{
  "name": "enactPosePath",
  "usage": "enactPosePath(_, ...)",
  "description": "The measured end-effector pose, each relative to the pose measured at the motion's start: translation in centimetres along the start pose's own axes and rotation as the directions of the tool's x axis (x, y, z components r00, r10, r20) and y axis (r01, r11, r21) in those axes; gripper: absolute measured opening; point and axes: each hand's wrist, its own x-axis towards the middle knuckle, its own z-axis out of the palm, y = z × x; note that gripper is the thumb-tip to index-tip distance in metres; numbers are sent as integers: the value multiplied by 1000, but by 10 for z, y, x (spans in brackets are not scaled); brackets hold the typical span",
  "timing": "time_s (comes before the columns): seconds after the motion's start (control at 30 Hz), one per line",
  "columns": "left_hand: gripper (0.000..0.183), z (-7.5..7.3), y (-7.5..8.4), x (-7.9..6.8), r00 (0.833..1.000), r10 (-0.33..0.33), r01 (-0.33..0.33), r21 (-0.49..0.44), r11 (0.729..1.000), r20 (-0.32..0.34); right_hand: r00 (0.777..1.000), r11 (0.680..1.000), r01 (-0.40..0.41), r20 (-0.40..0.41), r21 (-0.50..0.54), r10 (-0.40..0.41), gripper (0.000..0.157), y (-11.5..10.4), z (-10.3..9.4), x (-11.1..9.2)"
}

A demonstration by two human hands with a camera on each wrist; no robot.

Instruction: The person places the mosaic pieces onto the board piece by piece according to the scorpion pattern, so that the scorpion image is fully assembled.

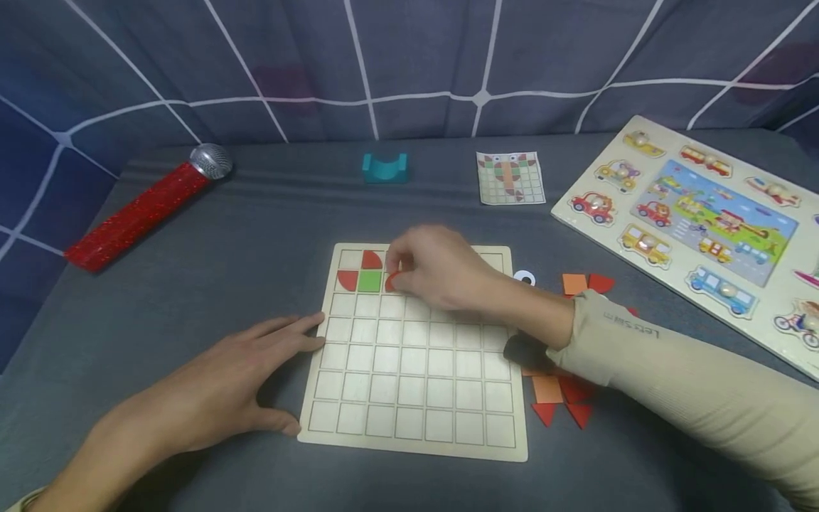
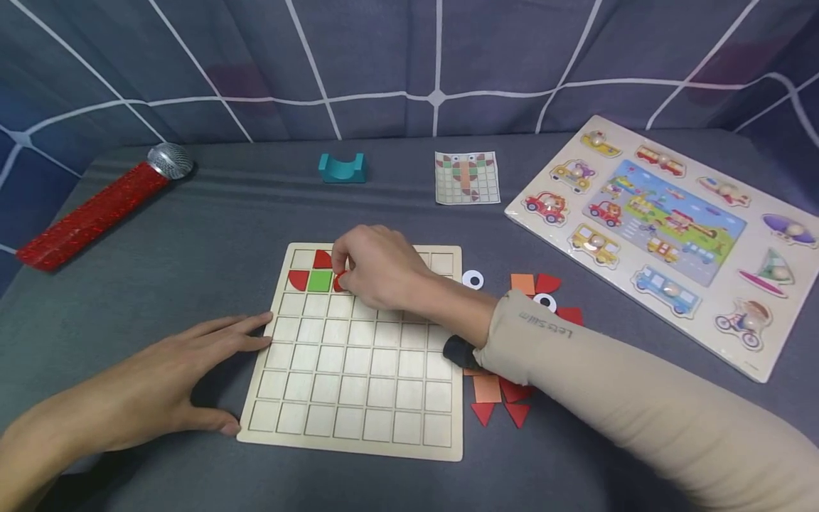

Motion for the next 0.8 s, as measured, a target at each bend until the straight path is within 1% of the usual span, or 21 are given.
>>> enactPosePath(0.2,93,0,3,2,999,-44,43,27,999,32,999,999,-37,8,10,37,12,-1,1,2)
enactPosePath(0.27,93,0,3,2,999,-43,42,33,999,31,999,999,-46,23,2,46,14,0,1,3)
enactPosePath(0.37,92,0,1,2,1000,-17,16,43,999,14,997,999,-54,48,-9,54,19,1,1,2)
enactPosePath(0.47,91,0,1,1,1000,-9,8,46,999,7,996,998,-58,70,-28,60,23,1,0,1)
enactPosePath(0.67,92,0,1,2,1000,-22,21,52,998,13,997,997,-25,74,-70,30,31,1,0,0)
enactPosePath(0.8,92,1,1,1,1000,-24,24,64,998,1,996,995,-10,82,-101,18,28,1,-1,0)
